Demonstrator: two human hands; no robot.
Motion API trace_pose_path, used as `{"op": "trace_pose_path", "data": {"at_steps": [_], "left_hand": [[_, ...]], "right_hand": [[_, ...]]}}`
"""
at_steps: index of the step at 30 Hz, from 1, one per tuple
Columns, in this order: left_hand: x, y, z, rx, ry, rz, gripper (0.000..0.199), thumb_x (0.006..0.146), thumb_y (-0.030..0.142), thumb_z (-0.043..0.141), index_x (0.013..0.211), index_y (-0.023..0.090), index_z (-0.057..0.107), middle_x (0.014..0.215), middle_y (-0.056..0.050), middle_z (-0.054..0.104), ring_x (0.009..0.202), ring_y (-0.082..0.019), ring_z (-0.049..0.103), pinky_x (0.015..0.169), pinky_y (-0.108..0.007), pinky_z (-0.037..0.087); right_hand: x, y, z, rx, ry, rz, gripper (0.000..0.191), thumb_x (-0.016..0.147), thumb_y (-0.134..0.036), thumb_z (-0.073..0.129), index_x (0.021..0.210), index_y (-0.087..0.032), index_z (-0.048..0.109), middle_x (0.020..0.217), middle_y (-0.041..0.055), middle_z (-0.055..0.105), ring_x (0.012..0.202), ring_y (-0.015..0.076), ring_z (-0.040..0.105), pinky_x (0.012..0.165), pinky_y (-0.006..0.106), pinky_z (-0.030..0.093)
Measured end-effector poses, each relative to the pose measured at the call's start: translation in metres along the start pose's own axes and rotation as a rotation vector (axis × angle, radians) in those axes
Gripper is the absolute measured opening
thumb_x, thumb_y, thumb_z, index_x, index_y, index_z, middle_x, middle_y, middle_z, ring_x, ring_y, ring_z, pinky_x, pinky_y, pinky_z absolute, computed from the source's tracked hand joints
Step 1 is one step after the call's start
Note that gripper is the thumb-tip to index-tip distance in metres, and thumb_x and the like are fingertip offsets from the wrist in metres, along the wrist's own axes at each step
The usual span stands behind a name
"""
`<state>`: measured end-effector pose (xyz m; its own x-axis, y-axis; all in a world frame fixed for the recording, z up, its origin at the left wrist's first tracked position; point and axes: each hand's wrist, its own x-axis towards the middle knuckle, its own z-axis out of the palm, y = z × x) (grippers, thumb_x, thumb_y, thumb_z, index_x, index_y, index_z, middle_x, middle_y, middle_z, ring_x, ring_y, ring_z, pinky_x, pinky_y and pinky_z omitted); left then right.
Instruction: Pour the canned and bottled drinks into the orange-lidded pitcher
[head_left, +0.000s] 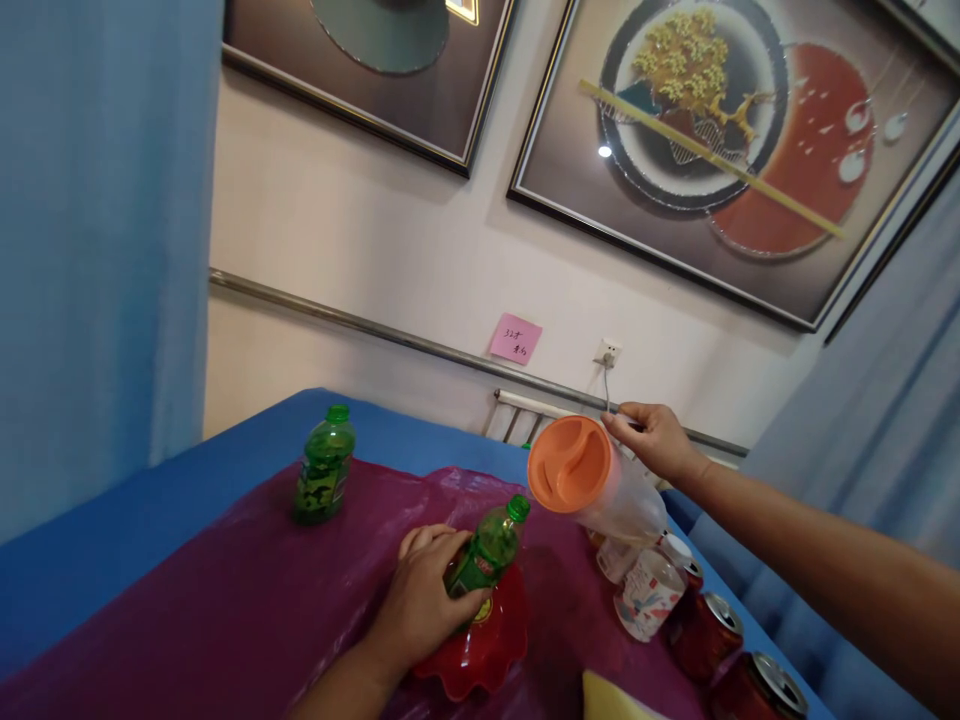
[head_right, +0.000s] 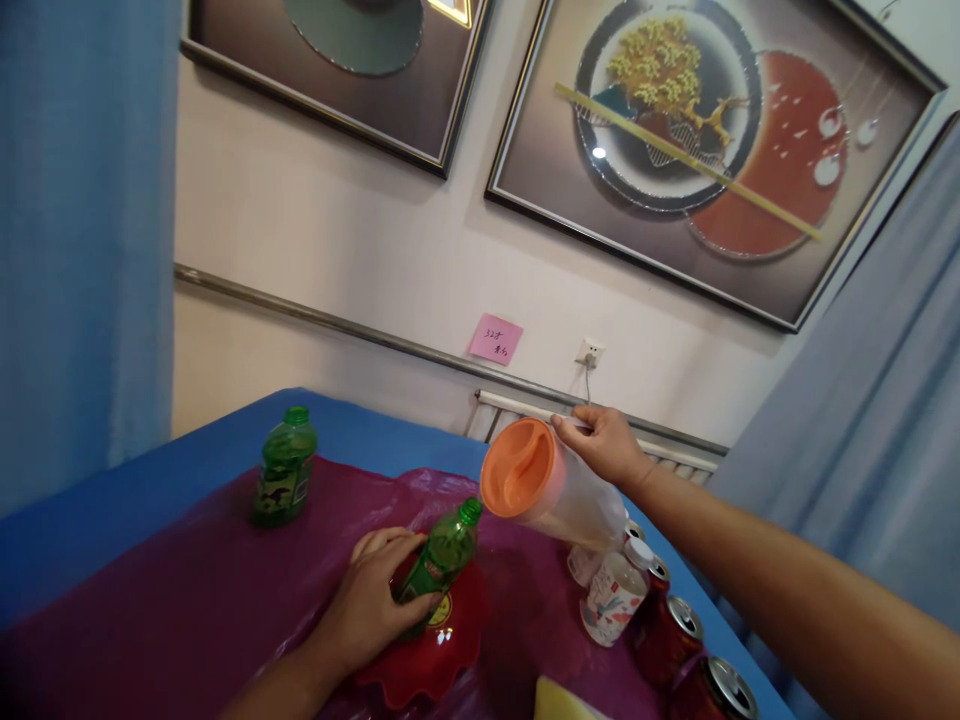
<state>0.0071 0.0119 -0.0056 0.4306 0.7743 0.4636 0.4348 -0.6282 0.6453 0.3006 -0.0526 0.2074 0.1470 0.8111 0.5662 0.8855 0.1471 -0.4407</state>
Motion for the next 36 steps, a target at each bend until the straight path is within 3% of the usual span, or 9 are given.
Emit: {"op": "trace_pose_path", "data": {"at_steps": [14, 36], "left_hand": [[-0.003, 0.0, 0.0, -0.009, -0.052, -0.011, 0.058, 0.064, 0.034, 0.083, 0.119, 0.021, 0.07, 0.119, -0.011, 0.07, 0.118, -0.033, 0.056, 0.108, -0.05, 0.037], [-0.002, 0.003, -0.001, -0.019, -0.061, -0.005, 0.056, 0.064, 0.032, 0.082, 0.118, 0.021, 0.071, 0.117, -0.01, 0.07, 0.116, -0.033, 0.057, 0.106, -0.049, 0.039]], "right_hand": [[0.002, -0.003, -0.001, -0.129, -0.047, -0.092, 0.051, 0.083, -0.059, 0.055, 0.056, -0.024, 0.03, 0.055, -0.0055, 0.025, 0.052, 0.009, 0.026, 0.048, 0.025, 0.021], [0.003, -0.019, -0.004, -0.19, -0.052, -0.138, 0.049, 0.083, -0.058, 0.053, 0.055, -0.024, 0.03, 0.053, -0.006, 0.025, 0.05, 0.0088, 0.026, 0.047, 0.025, 0.021]]}}
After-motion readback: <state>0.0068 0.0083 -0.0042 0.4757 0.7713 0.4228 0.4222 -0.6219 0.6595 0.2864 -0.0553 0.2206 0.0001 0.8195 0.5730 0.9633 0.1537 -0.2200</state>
